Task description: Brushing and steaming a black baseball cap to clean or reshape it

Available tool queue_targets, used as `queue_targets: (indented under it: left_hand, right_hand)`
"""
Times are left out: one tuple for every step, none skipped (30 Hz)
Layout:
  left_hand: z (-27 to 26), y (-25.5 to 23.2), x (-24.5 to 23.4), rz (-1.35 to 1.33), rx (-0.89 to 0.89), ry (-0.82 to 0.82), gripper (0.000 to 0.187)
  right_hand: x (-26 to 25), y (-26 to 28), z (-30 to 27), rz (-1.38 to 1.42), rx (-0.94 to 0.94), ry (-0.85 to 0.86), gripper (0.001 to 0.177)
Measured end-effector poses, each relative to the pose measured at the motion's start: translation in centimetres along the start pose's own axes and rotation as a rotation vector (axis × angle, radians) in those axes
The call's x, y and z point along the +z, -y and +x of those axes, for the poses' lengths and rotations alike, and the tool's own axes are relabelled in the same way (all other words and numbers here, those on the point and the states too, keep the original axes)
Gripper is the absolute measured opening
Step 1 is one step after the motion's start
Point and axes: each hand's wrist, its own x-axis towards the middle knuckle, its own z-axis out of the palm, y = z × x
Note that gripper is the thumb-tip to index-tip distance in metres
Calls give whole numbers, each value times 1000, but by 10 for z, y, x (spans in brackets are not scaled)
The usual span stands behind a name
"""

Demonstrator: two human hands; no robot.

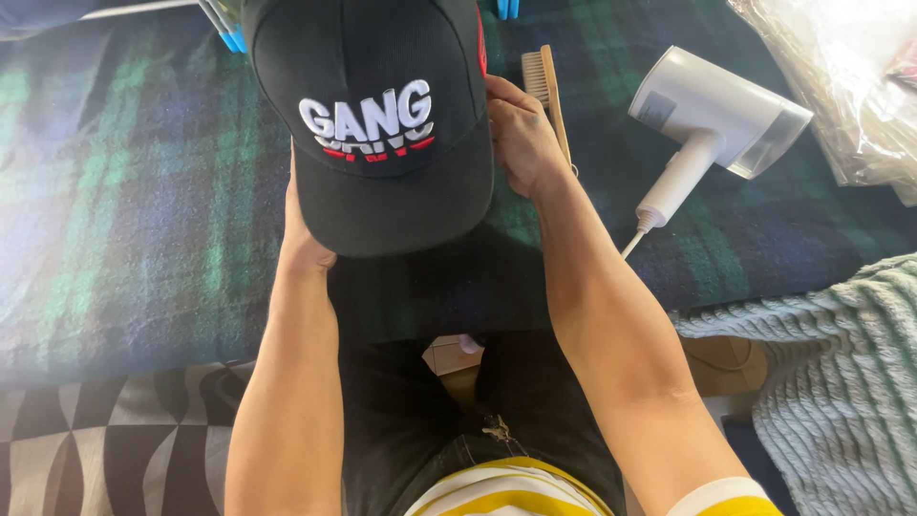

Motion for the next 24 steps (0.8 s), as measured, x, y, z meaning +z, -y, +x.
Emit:
queue_targets:
  left_hand:
    - [0,4,-1,15,-1,5,109]
    - [-2,9,0,26,-3,11,108]
    - [-4,13,0,37,-5,18,107]
    - [-10,33,1,50,-7,21,105]
    - [-17,53,2,63,-8,25,104]
    - [-28,74,3,75,-14,30,103]
    - [-36,79,2,87,-20,36,102]
    - [-42,84,2,96,-24,39,101]
    - [-48,88,2,105,-27,42,99]
    - [-52,90,1,115,-29,43,98]
    - [-56,91,-1,126,-31,43,97]
    - [-57,92,-3,136,-30,39,96]
    - [-58,93,-5,147,-28,36,95]
    - [-59,94,-9,159,-28,32,94]
    - [-61,95,-12,171,-27,28,93]
    - [-44,73,-19,183,-26,26,91]
    - [-29,50,-25,195,-25,24,90]
    - [-16,26,-30,203,-25,27,89]
    - [-10,21,-31,211,-24,30,88]
    - [-2,15,-34,221,-21,26,87]
    - [6,9,-37,231,-17,22,86]
    - [8,8,-39,240,-19,21,85]
    - [10,7,-41,248,-21,19,84]
    - [12,6,-45,260,-24,16,83]
  right_hand:
    - [1,1,1,3,-2,1,43]
    - [1,2,0,-14,-10,-2,42]
    - [1,2,0,-31,-18,-4,42]
    - [0,2,2,-31,-19,-3,42]
    - [-2,2,5,-12,-44,16,41]
    - [-3,1,7,8,-65,34,41]
    - [-3,1,6,9,-61,35,41]
    - [-3,2,7,24,-85,91,32]
    - [-3,5,7,40,-110,147,24]
    - [0,7,3,38,-111,151,24]
    - [3,10,-1,49,-82,126,24]
    - [6,14,-4,59,-58,103,25]
    - [4,10,-5,54,-64,109,25]
    - [4,6,-5,55,-33,73,17]
    - [3,2,-6,55,-3,37,13]
    - [-5,-10,0,53,-9,42,13]
    - [-13,-22,7,42,-34,37,16]
    - [-22,-34,13,29,-56,26,19]
    - [-23,-35,10,25,-59,26,19]
    - [-22,-33,9,25,-57,11,21]
    - [-21,-31,7,25,-56,-3,23]
    - [-28,-38,13,19,-59,1,23]
    - [-35,-46,19,11,-64,-4,20]
    - [-40,-54,25,5,-71,-6,18]
